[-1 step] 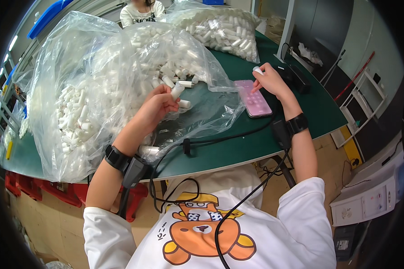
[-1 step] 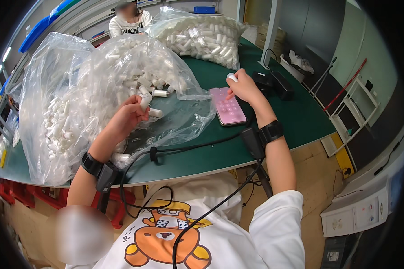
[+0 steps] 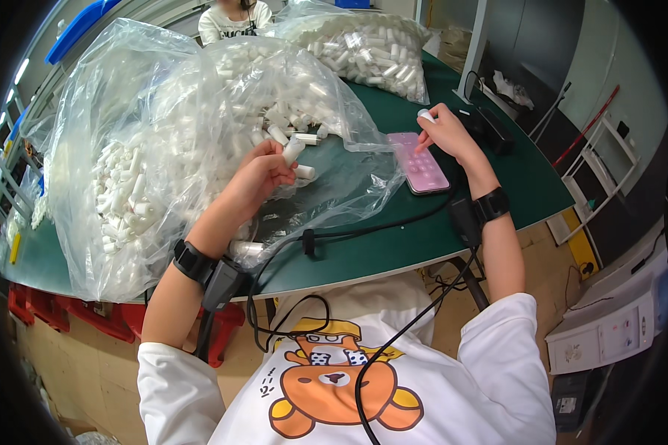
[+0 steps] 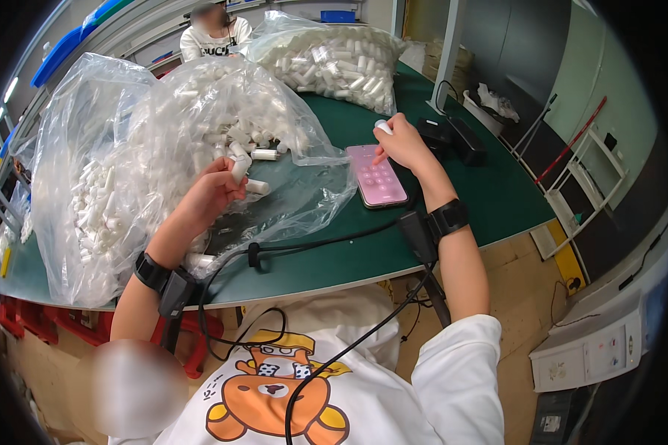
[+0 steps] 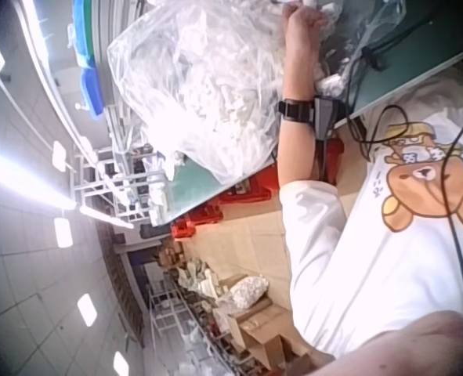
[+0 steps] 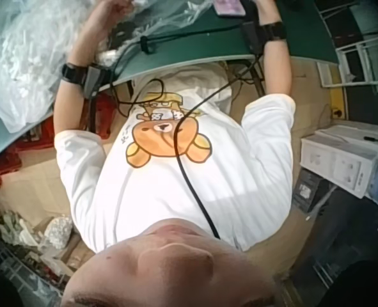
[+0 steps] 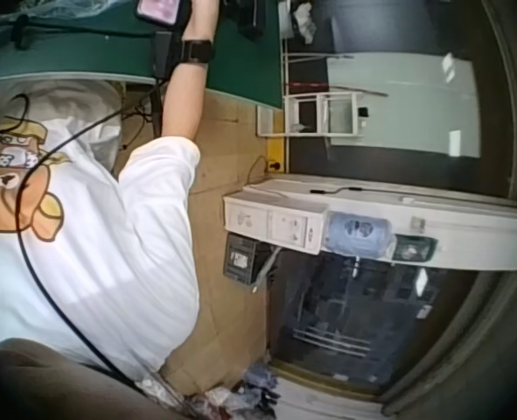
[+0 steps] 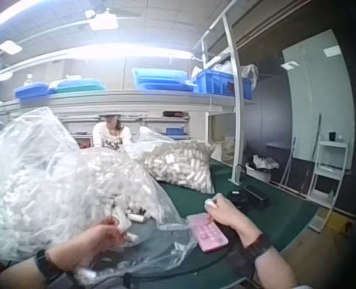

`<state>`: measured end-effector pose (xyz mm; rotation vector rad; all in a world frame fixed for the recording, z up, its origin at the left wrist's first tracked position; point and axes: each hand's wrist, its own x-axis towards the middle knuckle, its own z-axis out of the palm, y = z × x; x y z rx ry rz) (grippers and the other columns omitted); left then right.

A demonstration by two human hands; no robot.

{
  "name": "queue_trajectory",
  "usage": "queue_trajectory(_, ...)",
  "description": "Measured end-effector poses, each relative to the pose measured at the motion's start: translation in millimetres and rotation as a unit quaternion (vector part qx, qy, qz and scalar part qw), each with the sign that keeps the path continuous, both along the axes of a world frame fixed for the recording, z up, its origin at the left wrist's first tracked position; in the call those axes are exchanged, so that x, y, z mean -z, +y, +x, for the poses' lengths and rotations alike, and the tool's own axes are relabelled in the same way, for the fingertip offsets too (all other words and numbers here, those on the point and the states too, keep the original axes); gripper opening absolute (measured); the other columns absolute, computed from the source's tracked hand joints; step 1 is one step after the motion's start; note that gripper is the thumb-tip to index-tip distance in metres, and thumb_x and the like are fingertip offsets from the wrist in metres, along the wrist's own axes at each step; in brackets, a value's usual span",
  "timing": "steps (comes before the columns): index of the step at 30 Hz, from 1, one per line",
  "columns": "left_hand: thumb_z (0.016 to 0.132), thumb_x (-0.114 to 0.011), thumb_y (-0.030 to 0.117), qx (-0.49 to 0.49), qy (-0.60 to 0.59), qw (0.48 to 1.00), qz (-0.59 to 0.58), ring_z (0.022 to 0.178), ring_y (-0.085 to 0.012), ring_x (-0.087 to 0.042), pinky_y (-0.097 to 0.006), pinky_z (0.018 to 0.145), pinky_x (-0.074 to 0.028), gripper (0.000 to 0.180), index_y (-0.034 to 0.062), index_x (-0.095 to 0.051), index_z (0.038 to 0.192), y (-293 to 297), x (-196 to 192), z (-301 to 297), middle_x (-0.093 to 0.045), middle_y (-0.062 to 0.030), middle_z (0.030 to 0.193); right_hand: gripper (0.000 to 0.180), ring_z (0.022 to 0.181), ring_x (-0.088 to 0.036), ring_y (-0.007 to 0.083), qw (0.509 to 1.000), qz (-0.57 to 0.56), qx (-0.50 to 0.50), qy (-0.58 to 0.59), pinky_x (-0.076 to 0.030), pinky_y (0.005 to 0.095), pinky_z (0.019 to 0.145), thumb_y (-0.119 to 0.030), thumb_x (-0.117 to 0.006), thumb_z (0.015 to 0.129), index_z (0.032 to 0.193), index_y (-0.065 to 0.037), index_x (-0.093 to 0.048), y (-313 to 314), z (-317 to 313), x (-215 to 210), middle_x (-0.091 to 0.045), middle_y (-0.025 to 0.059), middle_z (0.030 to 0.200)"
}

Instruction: The person repeatedly picks up small white cylindrical objects from a large plastic bag on a green table. They hold two pieces, align them, and press them together to form a single capsule-like unit before placing it back into the bag. This process is repeated continuously.

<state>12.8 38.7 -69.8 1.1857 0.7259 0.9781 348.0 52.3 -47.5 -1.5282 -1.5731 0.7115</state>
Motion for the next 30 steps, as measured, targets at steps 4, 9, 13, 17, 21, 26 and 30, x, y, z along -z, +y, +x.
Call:
queue_trajectory(4, 0.073, -0.047, -0.001, 0.005, -0.003, 1.0, 0.0, 0.07, -0.0136, -0.053, -0.024, 0.068, -0.046, 0.014, 0.0053, -0.043, 0.085, 1.5, 0.9, -0.2, -0.053, -0.0098, 0.083, 0.029, 0.059, -0.064, 0.0222, 0.999, 0.023, -0.025, 0.025, -0.048, 0.028, 0.057, -0.018, -0.05, 0.087, 0.099, 0.005, -0.037, 4.1, -0.4, 3.7, -0.058, 0.0132, 0.07)
queue_trajectory(9, 0.073, -0.047, -0.001, 0.003, 0.004, 1.0, -0.005, 0.071, -0.0133, -0.053, -0.024, 0.068, -0.045, 0.014, 0.0056, -0.042, 0.085, 1.0, 0.3, -0.3, -0.053, -0.0097, 0.084, 0.029, 0.062, -0.065, 0.02, 0.998, 0.001, -0.061, 0.034, -0.047, 0.0259, 0.067, -0.023, -0.051, 0.087, 0.098, 0.001, -0.04, -1.6, -8.3, -0.9, -0.059, 0.0103, 0.071)
queue_trajectory(13, 0.073, -0.046, -0.001, -0.002, 0.004, 1.0, -0.003, 0.071, -0.0129, -0.052, -0.024, 0.068, -0.045, 0.014, 0.0057, -0.042, 0.085, 0.9, 1.1, -0.8, -0.053, -0.0097, 0.084, 0.03, 0.061, -0.064, 0.0204, 0.995, -0.027, -0.092, 0.01, -0.047, 0.0263, 0.066, -0.023, -0.051, 0.087, 0.099, 0.002, -0.04, -0.5, -11.4, 1.1, -0.059, 0.0105, 0.071)
queue_trajectory(17, 0.074, -0.046, -0.001, 0.004, 0.006, 1.0, -0.004, 0.071, -0.0126, -0.052, -0.024, 0.068, -0.045, 0.014, 0.0056, -0.042, 0.086, 2.2, 1.1, -1.2, -0.053, -0.0096, 0.085, 0.029, 0.059, -0.064, 0.02, 0.999, -0.019, -0.041, -0.009, -0.048, 0.0268, 0.062, -0.021, -0.052, 0.087, 0.098, 0.002, -0.04, -0.5, -3.6, 0.9, -0.059, 0.01, 0.07)
queue_trajectory(21, 0.074, -0.046, 0.0, 0.004, 0.008, 1.0, 0.0, 0.071, -0.0124, -0.053, -0.023, 0.068, -0.045, 0.014, 0.0054, -0.042, 0.086, 1.5, 1.0, -0.6, -0.053, -0.0095, 0.084, 0.028, 0.058, -0.063, 0.0212, 1.0, 0.014, -0.022, -0.009, -0.05, 0.0286, 0.055, -0.018, -0.051, 0.085, 0.098, 0.004, -0.04, -0.1, 2.4, 0.3, -0.058, 0.0126, 0.07)
queue_trajectory(26, 0.074, -0.046, -0.001, 0.003, 0.004, 1.0, 0.001, 0.071, -0.0123, -0.053, -0.023, 0.067, -0.045, 0.014, 0.0053, -0.042, 0.086, 2.0, 2.2, -1.0, -0.053, -0.0095, 0.083, 0.027, 0.062, -0.063, 0.0177, 0.992, -0.037, -0.122, 0.018, -0.05, 0.027, 0.058, -0.021, -0.053, 0.087, 0.097, 0.002, -0.042, -6.1, -9.8, -1.2, -0.057, 0.0091, 0.068)
queue_trajectory(30, 0.074, -0.047, 0.0, 0.003, 0.007, 1.0, 0.001, 0.071, -0.0122, -0.053, -0.023, 0.067, -0.045, 0.015, 0.0054, -0.042, 0.086, 2.2, 2.4, -1.0, -0.053, -0.0094, 0.084, 0.027, 0.063, -0.062, 0.0168, 0.983, -0.074, -0.165, 0.027, -0.05, 0.0273, 0.058, -0.022, -0.054, 0.087, 0.096, 0.002, -0.043, -8.4, -11.4, -3.4, -0.057, 0.0088, 0.068)
